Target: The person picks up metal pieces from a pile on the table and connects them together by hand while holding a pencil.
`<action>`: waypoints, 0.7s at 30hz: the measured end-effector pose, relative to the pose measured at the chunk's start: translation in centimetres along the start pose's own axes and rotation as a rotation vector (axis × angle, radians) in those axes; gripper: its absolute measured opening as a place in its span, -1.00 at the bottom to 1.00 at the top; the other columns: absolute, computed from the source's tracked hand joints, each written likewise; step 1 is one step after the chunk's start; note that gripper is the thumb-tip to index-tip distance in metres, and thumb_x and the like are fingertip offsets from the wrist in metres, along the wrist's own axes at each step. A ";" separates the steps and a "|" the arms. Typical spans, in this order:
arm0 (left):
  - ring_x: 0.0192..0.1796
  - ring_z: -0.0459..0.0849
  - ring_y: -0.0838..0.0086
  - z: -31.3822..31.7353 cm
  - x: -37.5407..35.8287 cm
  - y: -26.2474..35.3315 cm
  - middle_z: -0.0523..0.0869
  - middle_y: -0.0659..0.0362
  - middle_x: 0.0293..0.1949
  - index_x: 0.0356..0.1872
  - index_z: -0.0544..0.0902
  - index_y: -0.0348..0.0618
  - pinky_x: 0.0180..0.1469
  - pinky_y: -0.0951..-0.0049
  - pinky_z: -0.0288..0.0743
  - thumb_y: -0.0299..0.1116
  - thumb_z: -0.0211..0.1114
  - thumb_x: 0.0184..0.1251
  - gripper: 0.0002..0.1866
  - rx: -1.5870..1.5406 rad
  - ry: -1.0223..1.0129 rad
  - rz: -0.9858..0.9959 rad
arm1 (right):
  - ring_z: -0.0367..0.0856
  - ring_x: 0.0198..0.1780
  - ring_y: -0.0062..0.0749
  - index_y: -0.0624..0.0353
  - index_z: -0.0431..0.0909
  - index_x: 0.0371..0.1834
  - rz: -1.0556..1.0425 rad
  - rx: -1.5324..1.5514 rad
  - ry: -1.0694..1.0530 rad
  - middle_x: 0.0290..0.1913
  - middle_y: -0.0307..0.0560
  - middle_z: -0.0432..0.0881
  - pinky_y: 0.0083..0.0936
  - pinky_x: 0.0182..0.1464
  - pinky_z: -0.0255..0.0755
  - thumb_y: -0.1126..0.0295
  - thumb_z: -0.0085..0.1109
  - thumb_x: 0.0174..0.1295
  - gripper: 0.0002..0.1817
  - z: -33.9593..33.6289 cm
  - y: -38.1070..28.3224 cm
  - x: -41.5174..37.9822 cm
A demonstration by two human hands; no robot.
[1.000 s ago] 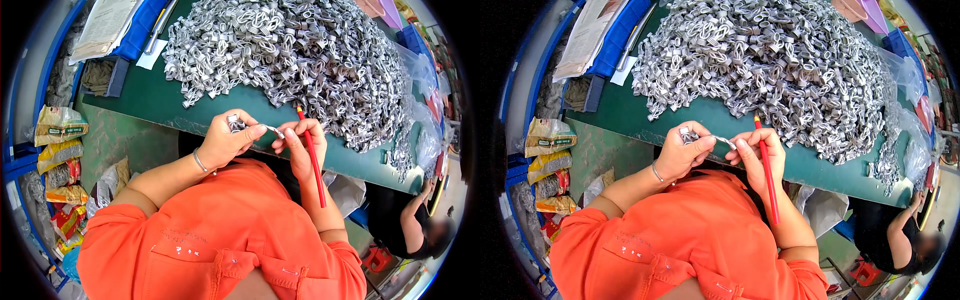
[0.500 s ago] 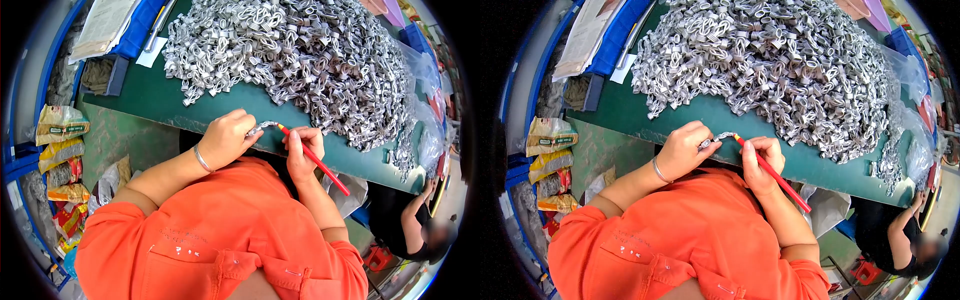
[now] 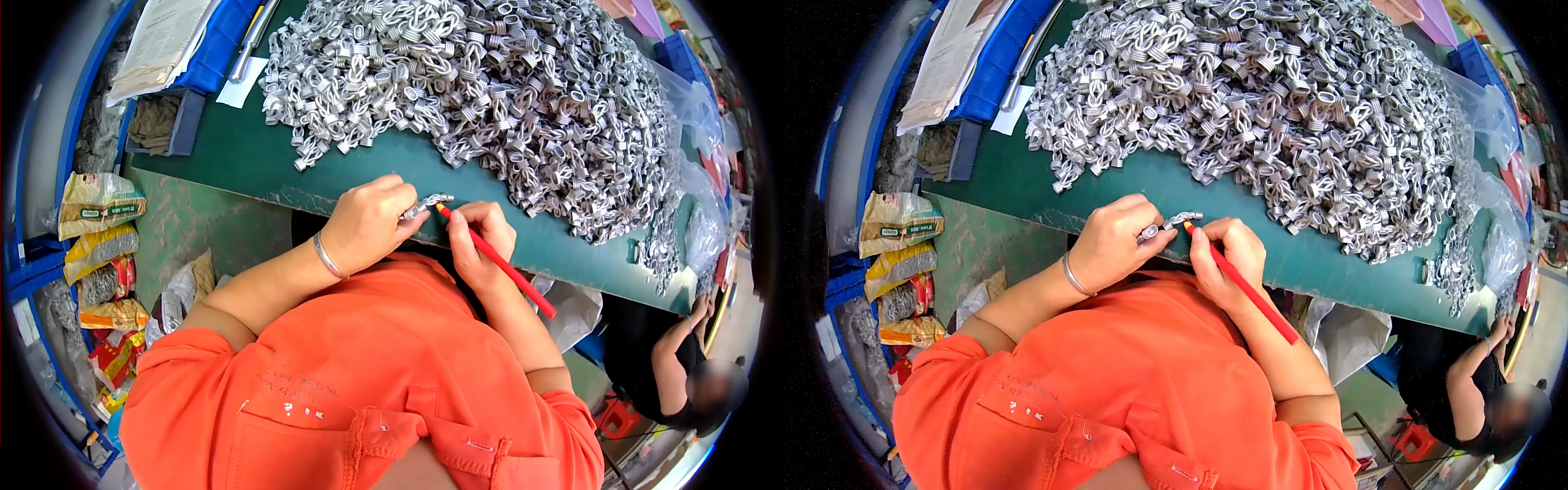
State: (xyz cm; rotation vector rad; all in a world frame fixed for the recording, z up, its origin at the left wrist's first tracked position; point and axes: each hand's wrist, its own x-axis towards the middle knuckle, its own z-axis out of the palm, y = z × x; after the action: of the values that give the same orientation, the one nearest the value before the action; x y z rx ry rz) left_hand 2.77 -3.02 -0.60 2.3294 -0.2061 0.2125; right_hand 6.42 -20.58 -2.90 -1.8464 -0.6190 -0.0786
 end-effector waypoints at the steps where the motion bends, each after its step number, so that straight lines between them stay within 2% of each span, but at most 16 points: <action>1: -0.57 0.48 0.25 0.0 0.0 0.0 0.46 0.11 -0.60 -0.60 0.49 -0.24 -0.54 0.37 0.36 -0.45 0.35 -0.05 -0.82 0.000 -0.001 0.001 | 0.42 -0.61 -0.54 0.24 0.37 -0.53 0.000 0.000 0.002 -0.56 -0.09 0.53 -0.66 -0.54 0.31 0.62 0.14 0.03 -0.87 0.0 0.1 -0.1; 6: -0.60 0.48 0.33 -0.1 0.0 0.1 0.47 0.11 -0.61 -0.56 0.53 -0.25 -0.55 0.43 0.36 -0.43 0.36 -0.04 -0.83 -0.024 0.008 -0.032 | 0.45 -0.52 -0.63 0.30 0.45 -0.39 0.263 0.264 0.232 -0.50 -0.15 0.55 -0.67 -0.44 0.36 0.55 0.09 0.14 -0.96 0.0 -0.8 -0.3; 7: -0.60 0.48 0.33 -0.2 0.1 0.1 0.47 0.11 -0.61 -0.56 0.53 -0.25 -0.55 0.43 0.36 -0.43 0.36 -0.04 -0.83 -0.022 0.011 -0.024 | 0.49 -0.44 -0.54 0.30 0.48 -0.32 0.254 0.233 0.233 -0.44 -0.10 0.55 -0.64 -0.36 0.39 0.55 0.08 0.16 -0.94 0.4 -0.5 -0.1; 8: -0.59 0.49 0.36 -0.3 0.1 0.2 0.49 0.12 -0.60 -0.55 0.53 -0.26 -0.54 0.46 0.37 -0.46 0.37 -0.05 -0.84 -0.083 0.021 -0.045 | 0.53 -0.37 -0.44 0.30 0.50 -0.27 0.172 0.105 0.161 -0.40 -0.08 0.56 -0.60 -0.30 0.40 0.57 0.09 0.14 -0.90 0.2 -0.5 0.4; 10: -0.59 0.50 0.40 -0.4 0.1 0.3 0.51 0.12 -0.59 -0.53 0.54 -0.27 -0.54 0.49 0.37 -0.48 0.38 -0.06 -0.84 -0.141 0.034 -0.055 | 0.54 -0.36 -0.37 0.30 0.50 -0.28 0.050 -0.061 0.013 -0.36 -0.07 0.56 -0.57 -0.30 0.41 0.58 0.11 0.12 -0.90 -0.3 -1.0 1.1; 11: -0.58 0.49 0.37 -0.3 0.0 0.2 0.51 0.13 -0.58 -0.51 0.55 -0.26 -0.52 0.47 0.38 -0.48 0.37 -0.06 -0.85 -0.201 0.080 -0.019 | 0.55 -0.38 -0.41 0.31 0.50 -0.28 0.067 -0.039 -0.034 -0.36 -0.07 0.56 -0.58 -0.31 0.41 0.60 0.12 0.09 -0.88 -0.3 -0.6 0.9; 12: -0.57 0.48 0.35 -0.3 -0.1 0.2 0.50 0.13 -0.57 -0.49 0.56 -0.25 -0.51 0.45 0.40 -0.49 0.36 -0.06 -0.86 -0.261 0.126 0.016 | 0.55 -0.38 -0.50 0.29 0.51 -0.28 0.232 0.161 -0.090 -0.37 -0.10 0.57 -0.63 -0.33 0.40 0.61 0.13 0.09 -0.88 -0.5 -1.3 0.9; 14: -0.53 0.51 0.42 -0.7 -0.2 0.5 0.55 0.16 -0.54 -0.45 0.59 -0.25 -0.46 0.51 0.41 -0.54 0.37 -0.08 -0.86 -0.316 0.153 -0.015 | 0.54 -0.37 -0.56 0.27 0.50 -0.27 0.433 0.600 -0.035 -0.35 -0.14 0.57 -0.69 -0.34 0.40 0.63 0.12 0.09 -0.86 -0.4 -1.6 0.6; 18: -0.39 0.58 0.53 -1.3 -0.2 1.4 0.63 0.15 -0.43 -0.34 0.61 -0.29 -0.31 0.58 0.45 -0.60 0.38 -0.09 -0.78 -0.549 0.119 -0.036 | 0.52 -0.31 -0.48 0.26 0.41 -0.23 0.349 0.788 -0.042 -0.22 -0.04 0.51 -0.62 -0.24 0.45 0.73 0.09 0.05 -0.77 -0.4 -1.5 0.3; 19: -0.37 0.58 0.53 -1.3 -0.2 1.5 0.63 0.14 -0.41 -0.33 0.61 -0.29 -0.31 0.57 0.45 -0.60 0.38 -0.09 -0.77 -0.609 0.095 -0.027 | 0.51 -0.23 -0.42 0.26 0.40 -0.25 0.252 0.750 -0.033 -0.20 -0.02 0.47 -0.56 -0.19 0.46 0.78 0.12 -0.01 -0.72 -0.2 -1.0 0.2; 20: -0.36 0.58 0.53 -1.3 -0.1 1.6 0.63 0.13 -0.39 -0.32 0.61 -0.30 -0.30 0.57 0.45 -0.61 0.38 -0.09 -0.77 -0.669 0.069 -0.017 | 0.51 -0.23 -0.42 0.26 0.40 -0.25 0.252 0.748 -0.038 -0.20 -0.02 0.47 -0.56 -0.19 0.46 0.78 0.12 -0.01 -0.72 -0.3 -1.1 0.2; 21: -0.35 0.58 0.51 -1.5 -0.2 1.6 0.63 0.11 -0.38 -0.31 0.61 -0.31 -0.29 0.56 0.45 -0.63 0.37 -0.10 -0.76 -0.645 0.051 -0.015 | 0.52 -0.23 -0.42 0.26 0.43 -0.27 0.136 0.642 -0.020 -0.23 -0.05 0.47 -0.55 -0.18 0.46 0.77 0.17 -0.04 -0.72 -0.5 -1.3 0.3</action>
State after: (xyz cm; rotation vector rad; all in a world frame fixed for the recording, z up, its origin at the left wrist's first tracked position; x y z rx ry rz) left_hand 2.12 -3.05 1.53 1.6829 -0.1966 0.1667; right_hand 6.15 -20.59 -1.50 -1.2605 -0.4594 0.2079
